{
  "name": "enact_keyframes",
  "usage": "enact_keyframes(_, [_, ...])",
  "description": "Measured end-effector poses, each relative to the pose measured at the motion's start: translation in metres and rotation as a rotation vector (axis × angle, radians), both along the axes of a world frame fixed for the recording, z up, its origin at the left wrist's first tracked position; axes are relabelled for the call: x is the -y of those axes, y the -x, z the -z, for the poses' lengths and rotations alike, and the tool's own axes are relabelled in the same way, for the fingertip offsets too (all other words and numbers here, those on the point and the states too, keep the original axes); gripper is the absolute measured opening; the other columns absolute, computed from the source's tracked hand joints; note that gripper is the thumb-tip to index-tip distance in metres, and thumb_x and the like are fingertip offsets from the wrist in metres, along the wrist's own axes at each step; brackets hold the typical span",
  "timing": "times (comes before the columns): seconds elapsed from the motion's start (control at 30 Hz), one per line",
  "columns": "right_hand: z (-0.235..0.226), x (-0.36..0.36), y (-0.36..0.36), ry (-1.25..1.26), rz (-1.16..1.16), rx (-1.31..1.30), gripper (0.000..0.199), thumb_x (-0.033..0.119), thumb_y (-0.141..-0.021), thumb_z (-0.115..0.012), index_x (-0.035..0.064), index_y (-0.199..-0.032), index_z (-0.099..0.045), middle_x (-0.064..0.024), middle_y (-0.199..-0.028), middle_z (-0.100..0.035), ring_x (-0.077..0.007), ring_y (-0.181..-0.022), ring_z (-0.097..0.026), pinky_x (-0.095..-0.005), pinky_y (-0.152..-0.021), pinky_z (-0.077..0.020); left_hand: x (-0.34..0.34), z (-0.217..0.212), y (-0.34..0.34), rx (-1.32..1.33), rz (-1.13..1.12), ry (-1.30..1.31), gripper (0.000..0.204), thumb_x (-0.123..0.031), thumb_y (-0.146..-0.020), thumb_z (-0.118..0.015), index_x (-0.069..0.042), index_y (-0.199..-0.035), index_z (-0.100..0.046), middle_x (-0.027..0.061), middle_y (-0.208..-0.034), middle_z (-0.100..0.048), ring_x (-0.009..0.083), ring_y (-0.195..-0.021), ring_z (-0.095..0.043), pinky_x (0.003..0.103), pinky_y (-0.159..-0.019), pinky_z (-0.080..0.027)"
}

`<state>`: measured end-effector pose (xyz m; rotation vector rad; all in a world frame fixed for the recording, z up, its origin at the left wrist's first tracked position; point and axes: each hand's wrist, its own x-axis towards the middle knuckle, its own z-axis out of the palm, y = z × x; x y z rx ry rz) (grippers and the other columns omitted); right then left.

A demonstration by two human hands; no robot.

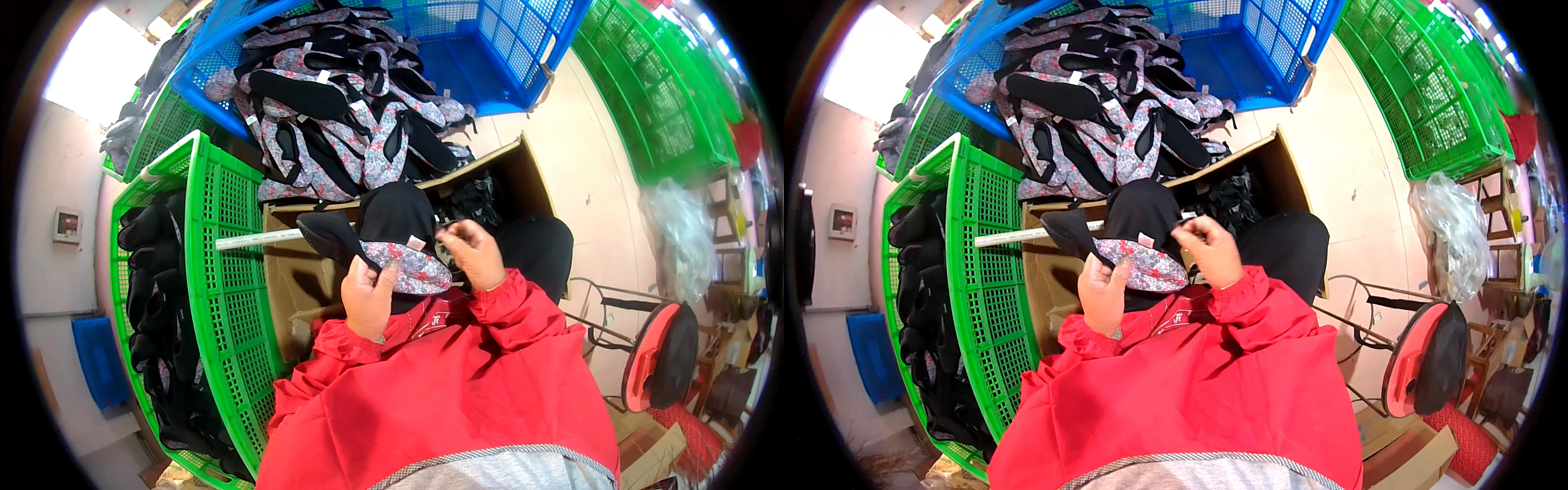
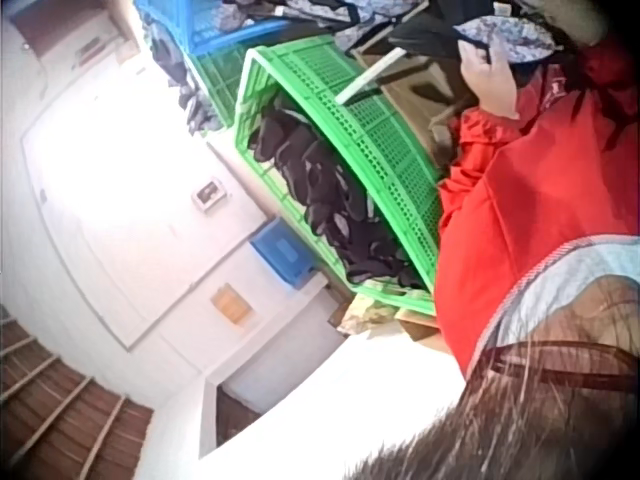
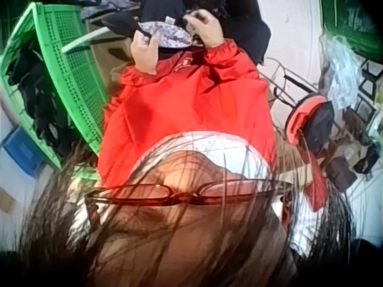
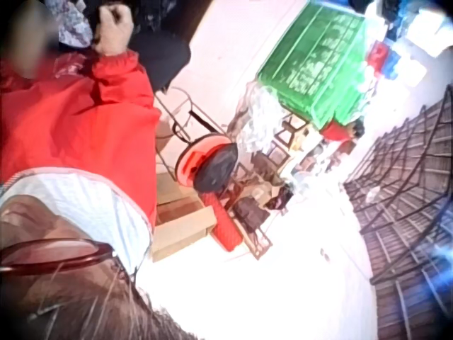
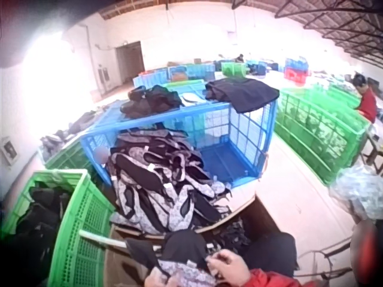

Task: The person sits on the floor and inspects a piece of patterned fabric clothing, turning it over and examining its seams and interior. They then pick up a black slipper and inspect it before placing it back.

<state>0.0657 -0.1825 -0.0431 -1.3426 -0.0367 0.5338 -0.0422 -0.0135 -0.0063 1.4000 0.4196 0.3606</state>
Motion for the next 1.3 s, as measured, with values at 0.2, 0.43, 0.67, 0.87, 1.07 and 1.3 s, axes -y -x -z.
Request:
enact_keyframes(0.2, [0.008, 0.038, -0.022, 0.049, 0.457, -0.221, 0.027, 0.028, -0.092, -0.063, 0.0022, -0.086, -0.066, 0.003, -0.064, -0.049, -0.0041, -0.045, -0.035, -0.0199, -0.039, -0.0236, -0.088, -0.011, -0.013, 0.238, -0.216, 1.082, 0.026, -0.018, -0.103, -0.04, -0.004, -0.116, -0.059, 0.0077, -0.114, -0.066, 0.0243, -0.109, -0.061, 0.043, -0.099, -0.046])
enact_keyframes(0.43, [0.044, 0.057, -0.029, 0.208, 0.47, -0.139, 0.029, 0.032, -0.093, -0.063, 0.0126, -0.115, -0.063, 0.0002, -0.077, -0.057, -0.0053, -0.052, -0.039, -0.0189, -0.038, -0.0259, -0.144, 0.011, -0.002, 0.344, -0.264, 1.356, 0.027, -0.016, -0.1, -0.039, -0.004, -0.111, -0.061, 0.0131, -0.114, -0.066, 0.0286, -0.107, -0.062, 0.046, -0.1, -0.047])
enact_keyframes(0.67, [0.072, 0.059, -0.023, 0.134, 0.276, -0.277, 0.021, 0.023, -0.092, -0.065, 0.0098, -0.08, -0.054, -0.0047, -0.087, -0.067, -0.0061, -0.046, -0.038, -0.0209, -0.035, -0.025, -0.142, 0.003, -0.001, 0.311, -0.375, 1.369, 0.025, -0.015, -0.1, -0.041, -0.004, -0.109, -0.062, 0.0138, -0.107, -0.068, 0.0289, -0.1, -0.065, 0.045, -0.095, -0.05])
enact_keyframes(0.87, [0.022, 0.033, -0.002, 0.061, -0.002, -0.278, 0.036, 0.029, -0.102, -0.047, 0.0121, -0.133, -0.043, -0.0039, -0.106, -0.065, -0.0042, -0.063, -0.047, -0.0167, -0.045, -0.0318, -0.119, 0.003, 0.006, 0.488, -0.079, 1.135, 0.029, -0.031, -0.097, -0.048, -0.013, -0.115, -0.062, 0.0061, -0.115, -0.066, 0.0283, -0.111, -0.059, 0.049, -0.103, -0.042])
enact_keyframes(1.07, [-0.008, 0.001, 0.038, -0.135, -0.33, 0.008, 0.027, 0.02, -0.102, -0.047, 0.0049, -0.124, -0.045, -0.0082, -0.099, -0.066, -0.0091, -0.072, -0.057, -0.0217, -0.065, -0.0463, -0.104, 0.031, 0.003, 0.429, -0.061, 1.011, 0.034, -0.034, -0.098, -0.046, -0.012, -0.121, -0.059, 0.0096, -0.119, -0.063, 0.0292, -0.111, -0.06, 0.049, -0.102, -0.044])
enact_keyframes(1.3, [-0.038, -0.024, 0.074, -0.374, -0.392, 0.06, 0.03, 0.012, -0.097, -0.058, 0.0009, -0.122, -0.046, -0.0102, -0.112, -0.06, -0.0152, -0.106, -0.058, -0.0322, -0.098, -0.0429, -0.092, 0.082, -0.002, 0.304, -0.11, 0.938, 0.041, -0.038, -0.099, -0.043, -0.01, -0.128, -0.055, 0.0137, -0.124, -0.06, 0.0302, -0.112, -0.06, 0.048, -0.099, -0.047])
